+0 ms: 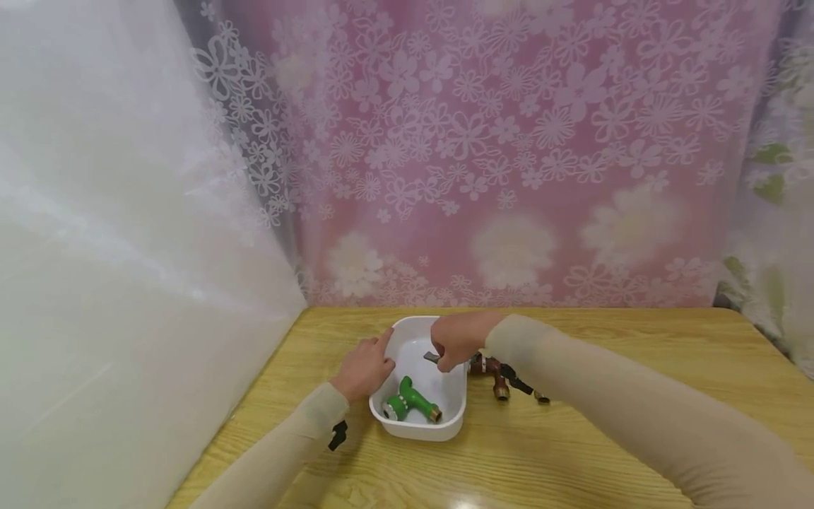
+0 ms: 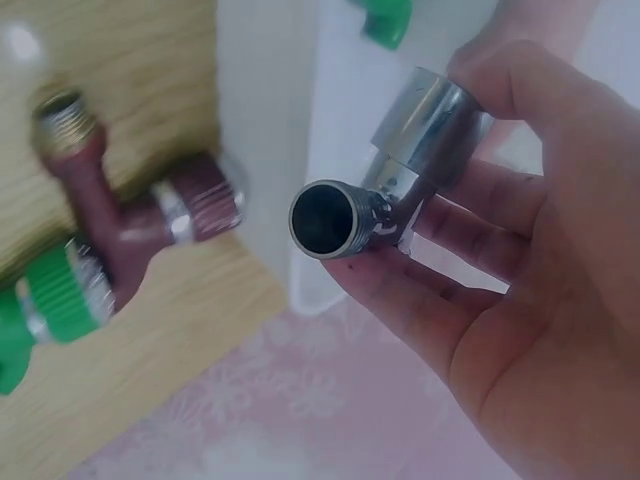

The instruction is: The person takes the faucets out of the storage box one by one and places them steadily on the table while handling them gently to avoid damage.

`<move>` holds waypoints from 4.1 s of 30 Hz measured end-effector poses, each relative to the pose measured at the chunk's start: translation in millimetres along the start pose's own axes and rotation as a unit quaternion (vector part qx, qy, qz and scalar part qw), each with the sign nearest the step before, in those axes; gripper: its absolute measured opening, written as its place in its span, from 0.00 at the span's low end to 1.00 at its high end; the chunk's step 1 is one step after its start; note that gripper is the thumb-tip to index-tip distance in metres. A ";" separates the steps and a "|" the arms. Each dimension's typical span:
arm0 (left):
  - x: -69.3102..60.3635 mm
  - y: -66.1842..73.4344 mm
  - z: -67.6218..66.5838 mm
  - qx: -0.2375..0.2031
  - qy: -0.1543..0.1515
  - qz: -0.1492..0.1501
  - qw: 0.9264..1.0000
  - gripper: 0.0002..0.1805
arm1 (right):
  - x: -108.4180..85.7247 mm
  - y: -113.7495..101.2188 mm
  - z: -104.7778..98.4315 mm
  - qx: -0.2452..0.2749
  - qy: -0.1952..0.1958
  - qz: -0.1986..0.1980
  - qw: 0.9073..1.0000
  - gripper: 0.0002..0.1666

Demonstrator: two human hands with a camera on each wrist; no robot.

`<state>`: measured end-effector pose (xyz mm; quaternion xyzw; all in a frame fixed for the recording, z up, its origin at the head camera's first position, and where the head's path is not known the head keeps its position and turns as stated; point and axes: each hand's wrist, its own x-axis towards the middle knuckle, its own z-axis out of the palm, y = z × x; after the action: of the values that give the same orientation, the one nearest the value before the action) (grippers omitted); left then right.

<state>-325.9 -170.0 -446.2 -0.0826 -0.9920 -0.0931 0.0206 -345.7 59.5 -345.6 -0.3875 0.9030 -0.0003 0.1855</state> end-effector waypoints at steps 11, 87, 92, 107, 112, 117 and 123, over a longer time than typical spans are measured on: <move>-2.2 2.5 -1.6 0.003 0.002 -0.002 1.000 0.34 | -41.7 40.9 7.9 0.013 0.023 0.011 1.000 0.08; -1.7 2.3 2.8 -0.009 0.006 -0.005 1.000 0.35 | -172.8 188.8 126.1 0.136 0.127 0.120 0.975 0.20; -2.2 2.9 2.2 -0.009 0.010 -0.003 1.000 0.35 | -175.7 189.6 121.1 0.142 0.103 0.114 0.978 0.09; -1.4 0.5 2.8 -0.014 0.011 -0.002 1.000 0.35 | -172.4 190.1 125.8 0.068 0.122 0.120 0.983 0.14; -2.0 1.0 1.9 -0.013 0.013 0.001 1.000 0.35 | -171.8 189.6 125.8 0.060 0.121 0.124 0.983 0.14; -2.0 1.0 1.5 -0.011 0.015 0.002 1.000 0.35 | -172.2 184.9 123.9 0.052 0.124 0.124 0.983 0.14; -2.7 1.4 0.4 -0.015 0.007 -0.002 1.000 0.35 | -173.7 180.4 122.4 0.043 0.131 0.123 0.983 0.16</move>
<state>-323.0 -168.9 -446.5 -0.0799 -0.9905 -0.1088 0.0258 -321.3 324.9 -427.5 -0.2613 0.9595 -0.0670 0.0808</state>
